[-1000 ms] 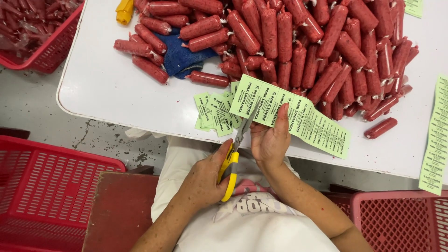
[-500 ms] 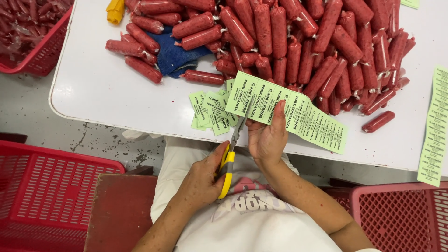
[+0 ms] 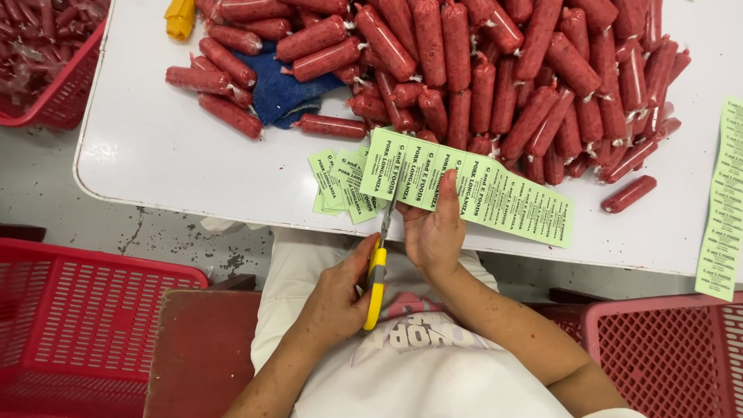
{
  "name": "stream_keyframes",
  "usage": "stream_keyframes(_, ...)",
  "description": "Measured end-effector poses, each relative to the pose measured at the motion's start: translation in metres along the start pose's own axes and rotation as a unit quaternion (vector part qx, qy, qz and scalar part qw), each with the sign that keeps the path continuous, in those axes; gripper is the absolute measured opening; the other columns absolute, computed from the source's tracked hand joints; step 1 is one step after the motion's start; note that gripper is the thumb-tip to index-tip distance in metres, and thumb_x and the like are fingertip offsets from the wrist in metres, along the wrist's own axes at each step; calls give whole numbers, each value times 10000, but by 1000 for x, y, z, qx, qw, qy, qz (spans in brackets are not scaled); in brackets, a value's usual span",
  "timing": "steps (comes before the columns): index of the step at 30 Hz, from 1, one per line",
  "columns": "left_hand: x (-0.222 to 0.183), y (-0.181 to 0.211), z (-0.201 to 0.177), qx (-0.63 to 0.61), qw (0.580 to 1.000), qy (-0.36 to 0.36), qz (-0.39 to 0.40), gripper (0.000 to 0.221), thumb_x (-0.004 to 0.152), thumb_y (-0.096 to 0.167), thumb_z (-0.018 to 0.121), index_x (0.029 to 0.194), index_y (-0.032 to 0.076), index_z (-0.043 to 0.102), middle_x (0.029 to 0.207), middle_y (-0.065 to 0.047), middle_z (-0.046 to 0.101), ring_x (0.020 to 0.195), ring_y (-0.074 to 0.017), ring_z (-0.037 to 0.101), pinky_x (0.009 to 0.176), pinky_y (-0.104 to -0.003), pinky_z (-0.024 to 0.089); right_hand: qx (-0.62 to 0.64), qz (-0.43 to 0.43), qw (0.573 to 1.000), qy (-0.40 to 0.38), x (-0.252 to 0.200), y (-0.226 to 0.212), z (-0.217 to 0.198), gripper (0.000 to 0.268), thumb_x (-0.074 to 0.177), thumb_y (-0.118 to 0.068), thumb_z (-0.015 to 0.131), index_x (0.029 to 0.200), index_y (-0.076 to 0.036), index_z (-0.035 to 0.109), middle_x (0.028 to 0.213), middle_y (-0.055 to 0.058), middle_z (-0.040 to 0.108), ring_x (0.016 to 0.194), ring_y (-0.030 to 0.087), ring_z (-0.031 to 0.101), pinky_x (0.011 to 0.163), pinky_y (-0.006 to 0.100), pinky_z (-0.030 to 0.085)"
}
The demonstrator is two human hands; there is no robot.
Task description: The person holds a long strip of green labels and uses yellow-handled scissors to cut them into individual pieces. The cut labels are placed on the table next to a large pile of packaged sausages. The person repeats this cutting process throughout the video.
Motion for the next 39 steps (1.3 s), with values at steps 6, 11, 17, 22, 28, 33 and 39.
stream_keyframes(6, 1, 14, -7, -28, 1000, 3, -4, 770, 853, 6, 707, 1542, 87, 372, 1134, -267, 699, 965, -388, 721, 791, -423, 626, -30, -34, 996, -79, 1, 8, -6, 499, 1064, -455, 350, 1308, -87, 583, 1205, 149, 708, 971, 280, 748, 812, 411, 664)
stream_keyframes(11, 1, 7, -3, -46, 999, 12, -2, 741, 861, 7, 703, 1529, 71, 389, 1093, -266, 709, 926, -378, 721, 768, -414, 624, -33, -28, 996, -74, 24, 33, -50, 499, 1063, -450, 367, 1323, -81, 582, 1215, 160, 706, 992, 283, 743, 826, 416, 661)
stream_keyframes(17, 4, 10, -6, -62, 998, 17, -15, 732, 853, -6, 715, 1516, 67, 412, 1054, -253, 728, 872, -360, 718, 737, -397, 621, -36, -18, 995, -87, 9, 21, -26, 523, 1065, -443, 367, 1398, -78, 538, 1272, 166, 679, 1032, 280, 727, 858, 423, 646)
stream_keyframes(22, 3, 17, -6, -95, 995, 14, -30, 711, 853, -1, 718, 1502, 58, 434, 1051, -245, 736, 841, -334, 712, 721, -375, 615, -61, -14, 992, -113, -13, -7, 21, 538, 1052, -452, 406, 1435, -89, 506, 1264, 93, 686, 1071, 163, 704, 884, 345, 638)
stream_keyframes(28, 2, 1, 3, -175, 983, 29, -54, 692, 832, -60, 716, 1473, 42, 473, 917, -225, 739, 686, -279, 712, 690, -344, 620, -44, 1, 994, -96, -2, 8, 4, 537, 1056, -415, 416, 1457, -65, 487, 1334, 159, 646, 1112, 245, 696, 910, 411, 626)
stream_keyframes(33, -1, 4, -1, -215, 976, 20, -20, 732, 773, -87, 764, 1447, 23, 501, 893, -230, 745, 615, -284, 719, 663, -369, 630, 16, -10, 999, -40, 14, 18, -26, 510, 1047, -366, 450, 1489, -113, 440, 1387, 197, 605, 1148, 353, 676, 958, 512, 593)
stream_keyframes(39, 21, 35, -15, -316, 926, 149, 145, 793, 700, -93, 833, 1421, 72, 547, 1127, -207, 733, 944, -203, 656, 871, -318, 577, -3, -104, 988, -112, -8, -5, -18, 566, 1037, -418, 398, 1538, -157, 359, 1518, 186, 484, 1354, 373, 534, 1164, 566, 437)
Point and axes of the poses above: each hand's wrist, its own x-axis towards the middle knuckle, its own z-axis out of the palm, y = z × x, the point moved 3 cm from there along x, towards the middle knuckle
